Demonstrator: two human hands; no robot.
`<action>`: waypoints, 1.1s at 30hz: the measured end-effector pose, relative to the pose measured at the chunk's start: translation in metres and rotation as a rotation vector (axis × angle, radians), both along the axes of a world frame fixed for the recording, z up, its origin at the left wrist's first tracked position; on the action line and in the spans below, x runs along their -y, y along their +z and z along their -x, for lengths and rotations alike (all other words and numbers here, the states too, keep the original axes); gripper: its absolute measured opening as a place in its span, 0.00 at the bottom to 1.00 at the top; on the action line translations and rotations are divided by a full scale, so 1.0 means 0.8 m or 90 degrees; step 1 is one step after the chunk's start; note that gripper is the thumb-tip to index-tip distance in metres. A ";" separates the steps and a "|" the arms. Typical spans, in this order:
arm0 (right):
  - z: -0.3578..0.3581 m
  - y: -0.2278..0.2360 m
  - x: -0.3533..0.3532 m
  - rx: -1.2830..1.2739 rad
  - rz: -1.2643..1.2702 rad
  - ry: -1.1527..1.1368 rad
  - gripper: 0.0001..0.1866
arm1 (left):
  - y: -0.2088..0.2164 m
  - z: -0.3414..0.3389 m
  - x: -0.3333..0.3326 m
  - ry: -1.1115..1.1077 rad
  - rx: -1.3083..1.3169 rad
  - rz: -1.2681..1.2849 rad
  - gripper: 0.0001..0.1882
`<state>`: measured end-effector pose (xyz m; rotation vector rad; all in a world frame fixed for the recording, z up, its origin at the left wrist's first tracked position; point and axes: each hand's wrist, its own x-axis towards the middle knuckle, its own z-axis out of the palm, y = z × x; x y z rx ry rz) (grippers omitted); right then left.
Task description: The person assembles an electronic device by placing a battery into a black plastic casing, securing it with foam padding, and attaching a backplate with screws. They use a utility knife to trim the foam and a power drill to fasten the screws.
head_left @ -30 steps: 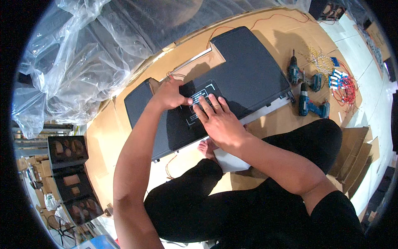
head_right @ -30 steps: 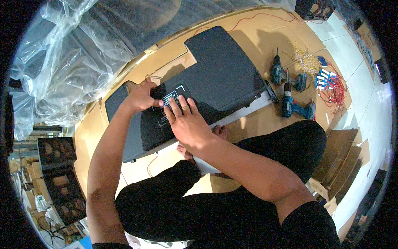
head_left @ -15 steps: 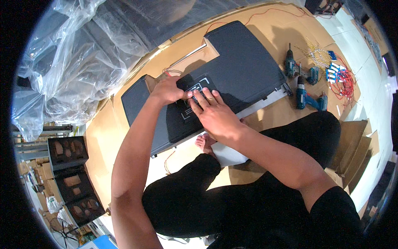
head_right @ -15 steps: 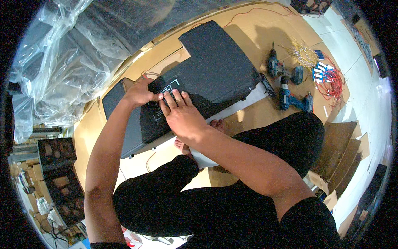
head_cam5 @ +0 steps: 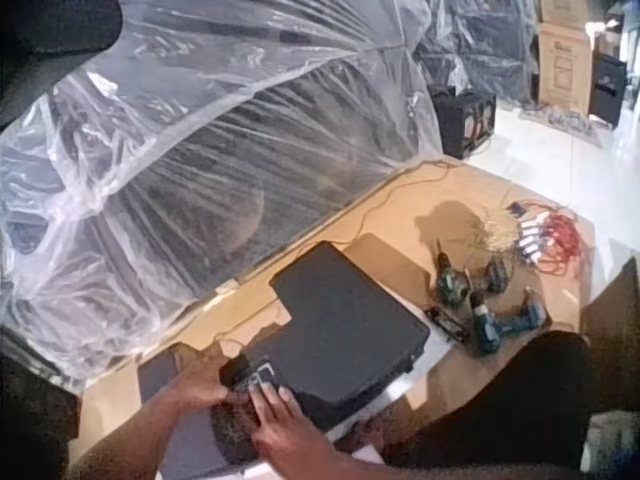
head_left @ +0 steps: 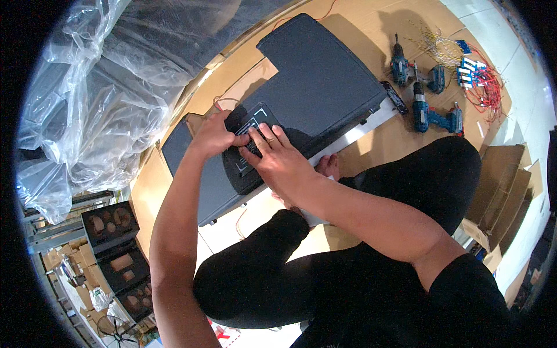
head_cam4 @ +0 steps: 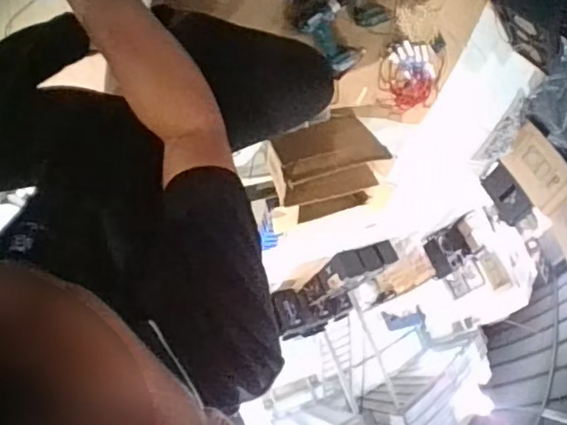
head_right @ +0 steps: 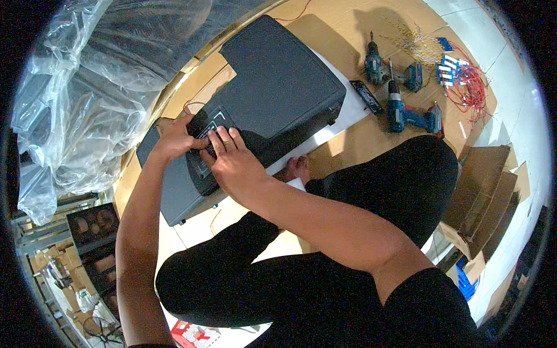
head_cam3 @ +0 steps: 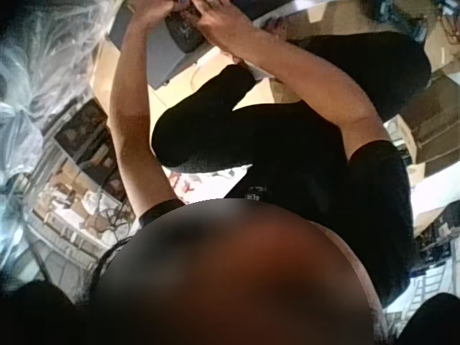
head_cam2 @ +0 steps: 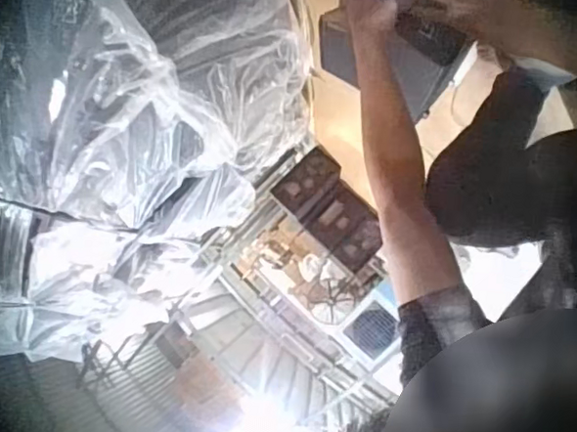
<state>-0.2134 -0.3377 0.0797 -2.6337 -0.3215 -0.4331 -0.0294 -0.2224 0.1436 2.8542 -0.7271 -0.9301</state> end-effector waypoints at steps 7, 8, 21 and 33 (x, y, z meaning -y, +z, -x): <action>0.009 -0.007 0.002 0.036 -0.154 0.025 0.32 | -0.016 0.001 -0.009 -0.031 -0.042 0.204 0.32; 0.019 0.014 0.018 0.061 -0.180 0.064 0.33 | -0.010 0.006 -0.009 -0.067 0.068 0.154 0.33; 0.112 -0.042 0.442 -0.149 -0.230 -0.300 0.20 | 0.012 0.024 0.006 0.027 -0.016 0.185 0.30; 0.105 -0.284 0.572 -0.778 0.053 -0.350 0.37 | -0.001 0.018 0.003 0.052 0.015 0.158 0.33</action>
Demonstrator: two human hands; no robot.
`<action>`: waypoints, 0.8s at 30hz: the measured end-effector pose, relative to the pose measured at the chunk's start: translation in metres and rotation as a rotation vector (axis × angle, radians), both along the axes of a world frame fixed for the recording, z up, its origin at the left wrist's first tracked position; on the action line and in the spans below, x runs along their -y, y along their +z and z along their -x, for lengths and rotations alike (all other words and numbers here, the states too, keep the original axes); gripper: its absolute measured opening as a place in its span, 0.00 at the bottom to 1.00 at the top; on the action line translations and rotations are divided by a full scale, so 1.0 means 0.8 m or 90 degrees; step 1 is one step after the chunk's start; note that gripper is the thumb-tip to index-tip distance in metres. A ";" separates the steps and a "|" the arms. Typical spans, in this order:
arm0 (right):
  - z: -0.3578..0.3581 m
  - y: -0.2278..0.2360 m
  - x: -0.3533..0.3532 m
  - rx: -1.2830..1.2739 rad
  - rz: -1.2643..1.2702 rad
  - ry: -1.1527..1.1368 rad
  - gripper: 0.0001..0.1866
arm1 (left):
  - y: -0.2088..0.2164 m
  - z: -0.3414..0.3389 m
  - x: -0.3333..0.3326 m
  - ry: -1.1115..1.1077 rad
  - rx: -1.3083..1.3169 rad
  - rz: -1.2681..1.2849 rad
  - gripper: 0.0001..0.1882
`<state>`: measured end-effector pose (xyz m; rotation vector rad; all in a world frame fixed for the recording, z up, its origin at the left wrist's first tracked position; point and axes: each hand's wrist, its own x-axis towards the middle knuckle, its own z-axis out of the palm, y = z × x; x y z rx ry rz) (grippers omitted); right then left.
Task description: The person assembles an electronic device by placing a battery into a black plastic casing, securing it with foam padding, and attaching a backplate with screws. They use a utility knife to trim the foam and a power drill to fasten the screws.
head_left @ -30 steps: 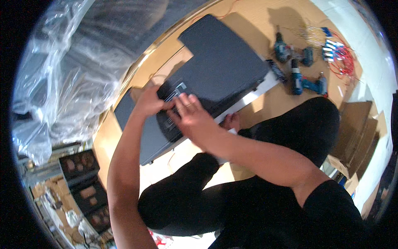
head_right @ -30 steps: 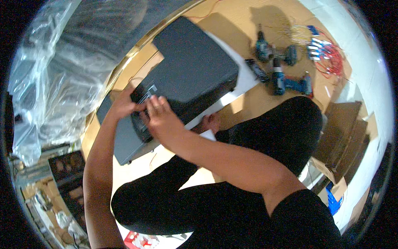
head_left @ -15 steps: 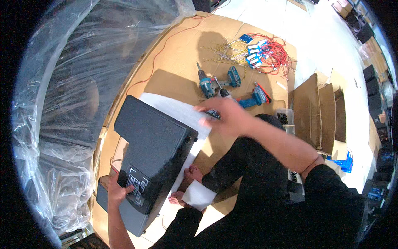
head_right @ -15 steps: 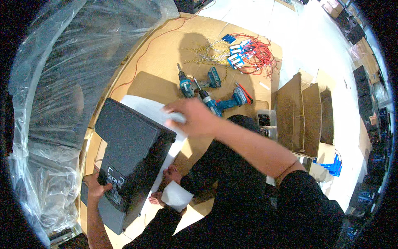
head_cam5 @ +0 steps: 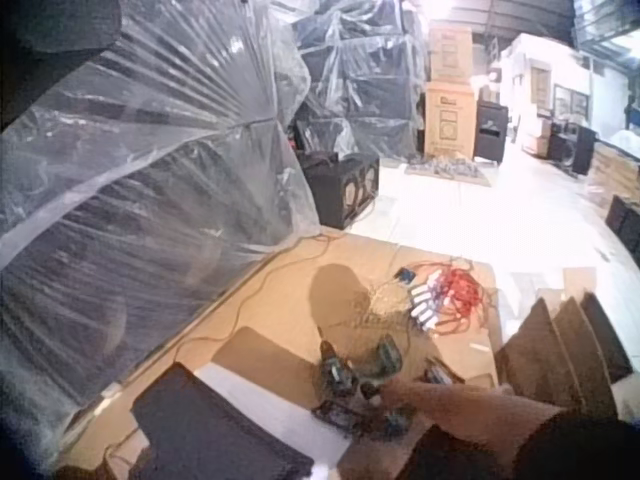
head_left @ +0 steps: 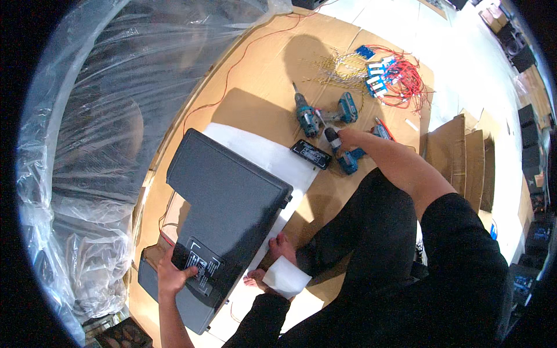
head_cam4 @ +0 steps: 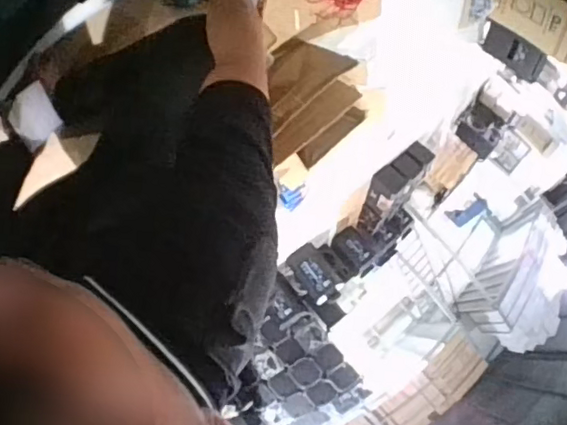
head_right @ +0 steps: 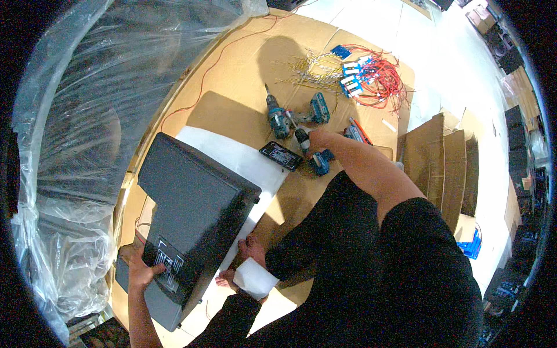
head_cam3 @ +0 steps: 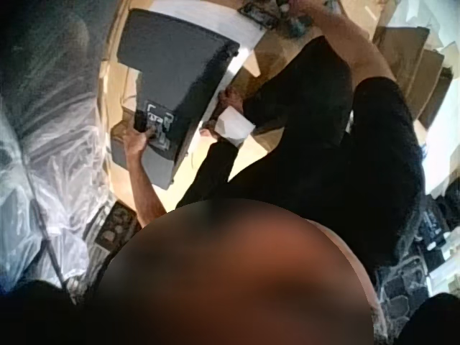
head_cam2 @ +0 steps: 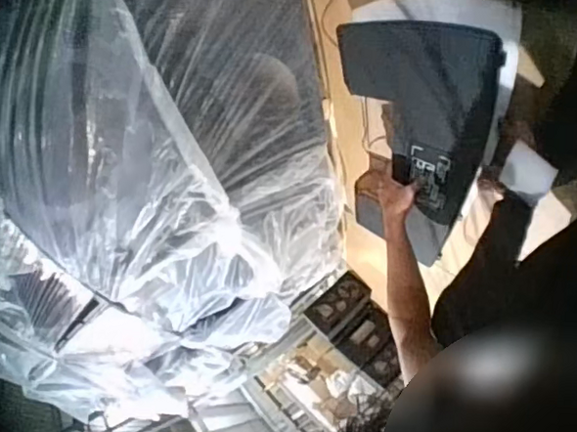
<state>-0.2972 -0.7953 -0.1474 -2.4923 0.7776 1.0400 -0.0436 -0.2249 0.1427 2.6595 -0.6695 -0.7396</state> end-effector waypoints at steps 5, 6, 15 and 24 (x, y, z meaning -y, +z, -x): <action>-0.011 0.058 -0.043 0.033 -0.073 0.280 0.42 | 0.005 -0.003 -0.017 0.033 -0.031 -0.014 0.34; -0.005 0.051 -0.038 -0.010 -0.064 0.275 0.41 | 0.001 -0.002 -0.014 0.025 -0.023 -0.004 0.34; -0.043 0.071 -0.036 0.209 0.076 0.121 0.25 | 0.018 0.008 0.004 -0.008 -0.012 -0.024 0.35; -0.052 0.137 -0.091 0.193 -0.053 0.256 0.17 | 0.001 -0.010 -0.030 0.026 -0.036 -0.025 0.41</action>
